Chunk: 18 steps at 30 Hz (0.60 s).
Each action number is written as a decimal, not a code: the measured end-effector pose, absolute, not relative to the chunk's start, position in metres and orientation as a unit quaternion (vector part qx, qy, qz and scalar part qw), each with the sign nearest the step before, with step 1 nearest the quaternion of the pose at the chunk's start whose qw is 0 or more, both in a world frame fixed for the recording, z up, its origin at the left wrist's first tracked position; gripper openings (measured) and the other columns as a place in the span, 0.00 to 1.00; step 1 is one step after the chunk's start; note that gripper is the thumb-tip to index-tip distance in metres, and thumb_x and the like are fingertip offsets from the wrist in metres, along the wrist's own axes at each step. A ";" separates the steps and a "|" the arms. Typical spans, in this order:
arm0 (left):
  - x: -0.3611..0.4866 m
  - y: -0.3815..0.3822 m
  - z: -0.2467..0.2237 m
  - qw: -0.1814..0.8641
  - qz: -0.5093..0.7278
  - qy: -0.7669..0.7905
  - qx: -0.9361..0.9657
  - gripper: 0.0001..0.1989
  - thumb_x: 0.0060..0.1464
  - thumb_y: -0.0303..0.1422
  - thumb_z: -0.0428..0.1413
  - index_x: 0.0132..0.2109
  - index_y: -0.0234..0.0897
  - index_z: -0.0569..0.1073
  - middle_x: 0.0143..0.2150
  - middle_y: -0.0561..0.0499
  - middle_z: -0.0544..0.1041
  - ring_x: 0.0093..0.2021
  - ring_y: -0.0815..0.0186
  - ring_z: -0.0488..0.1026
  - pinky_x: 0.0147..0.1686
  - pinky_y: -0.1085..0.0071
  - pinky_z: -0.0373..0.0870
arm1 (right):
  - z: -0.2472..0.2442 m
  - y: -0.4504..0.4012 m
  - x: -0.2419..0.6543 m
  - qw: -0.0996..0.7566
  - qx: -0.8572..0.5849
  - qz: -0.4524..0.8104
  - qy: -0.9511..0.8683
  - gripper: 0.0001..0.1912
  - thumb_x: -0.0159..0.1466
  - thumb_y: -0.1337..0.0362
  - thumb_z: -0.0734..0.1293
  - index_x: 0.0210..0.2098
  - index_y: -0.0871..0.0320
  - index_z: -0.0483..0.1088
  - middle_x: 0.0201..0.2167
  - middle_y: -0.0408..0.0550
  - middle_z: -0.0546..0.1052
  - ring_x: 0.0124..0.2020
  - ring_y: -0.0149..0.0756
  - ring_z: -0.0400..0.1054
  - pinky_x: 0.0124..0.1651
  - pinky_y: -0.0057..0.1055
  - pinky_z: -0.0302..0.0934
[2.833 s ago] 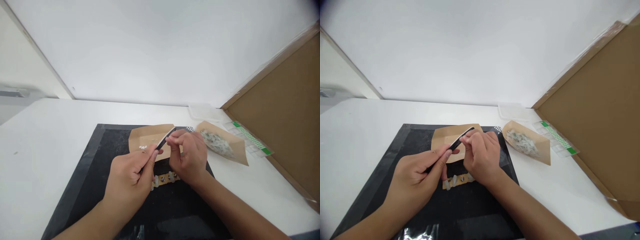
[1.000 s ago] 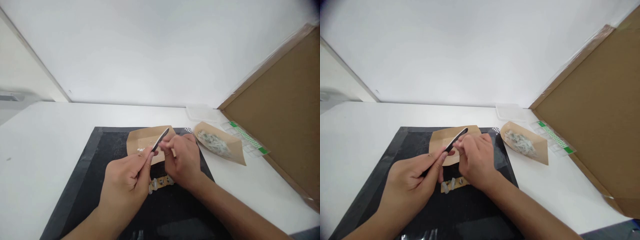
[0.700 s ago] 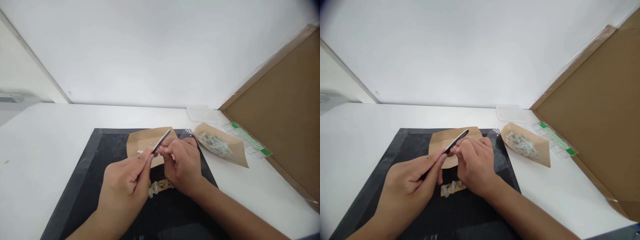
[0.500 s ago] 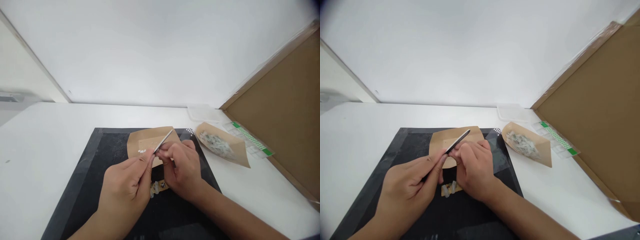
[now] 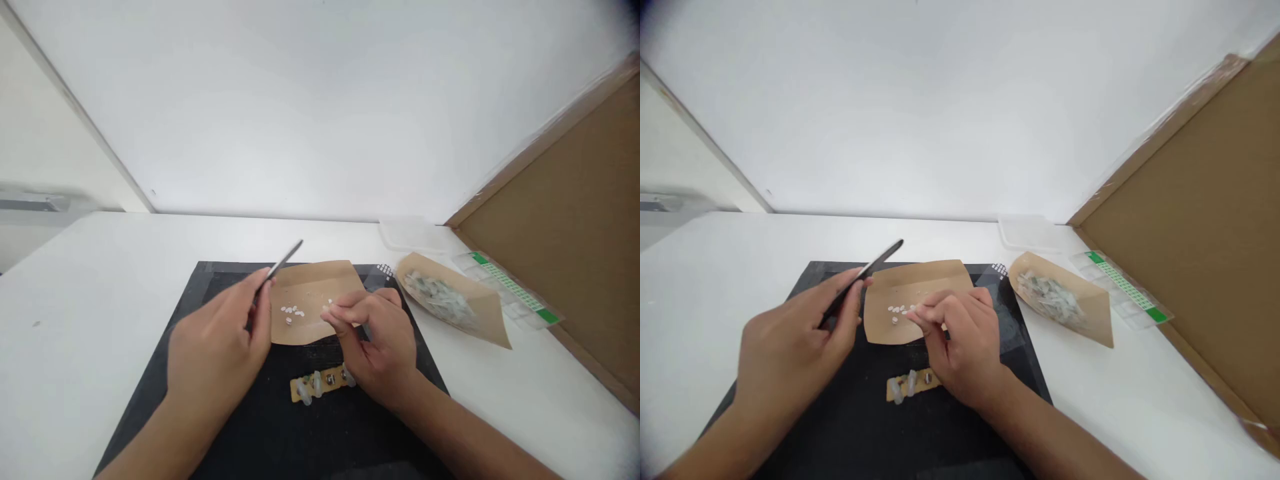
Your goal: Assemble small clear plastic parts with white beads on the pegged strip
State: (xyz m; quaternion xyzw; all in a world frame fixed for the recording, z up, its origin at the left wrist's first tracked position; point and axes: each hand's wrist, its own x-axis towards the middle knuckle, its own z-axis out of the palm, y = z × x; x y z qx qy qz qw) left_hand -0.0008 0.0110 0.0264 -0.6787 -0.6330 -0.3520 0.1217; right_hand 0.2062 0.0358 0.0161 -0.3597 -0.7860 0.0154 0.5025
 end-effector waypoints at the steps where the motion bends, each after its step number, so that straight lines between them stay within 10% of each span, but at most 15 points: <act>1: -0.006 0.015 0.028 0.121 -0.292 -0.681 -0.660 0.13 0.71 0.37 0.53 0.53 0.42 0.80 0.36 0.50 0.86 0.31 0.58 0.82 0.29 0.66 0.68 | 0.017 0.035 0.208 0.510 -0.354 0.017 -0.784 0.11 0.68 0.70 0.74 0.33 0.55 0.69 0.30 0.38 0.82 0.32 0.31 0.79 0.40 0.35 0.57; 7: -0.031 0.034 0.036 0.015 -0.065 -0.805 -0.589 0.20 0.71 0.39 0.44 0.59 0.43 0.75 0.37 0.42 0.84 0.32 0.46 0.80 0.24 0.64 0.59 | 0.021 0.032 0.217 0.525 -0.317 0.003 -0.790 0.13 0.64 0.72 0.78 0.30 0.56 0.71 0.28 0.36 0.83 0.29 0.28 0.79 0.36 0.34 0.56; 18: -0.037 0.032 0.020 0.014 -0.125 -0.733 -0.669 0.12 0.67 0.41 0.52 0.46 0.45 0.79 0.56 0.46 0.78 0.39 0.55 0.77 0.30 0.64 0.65 | 0.021 0.032 0.225 0.475 -0.223 -0.093 -0.846 0.11 0.63 0.74 0.78 0.32 0.59 0.73 0.33 0.40 0.85 0.28 0.26 0.76 0.34 0.36 0.49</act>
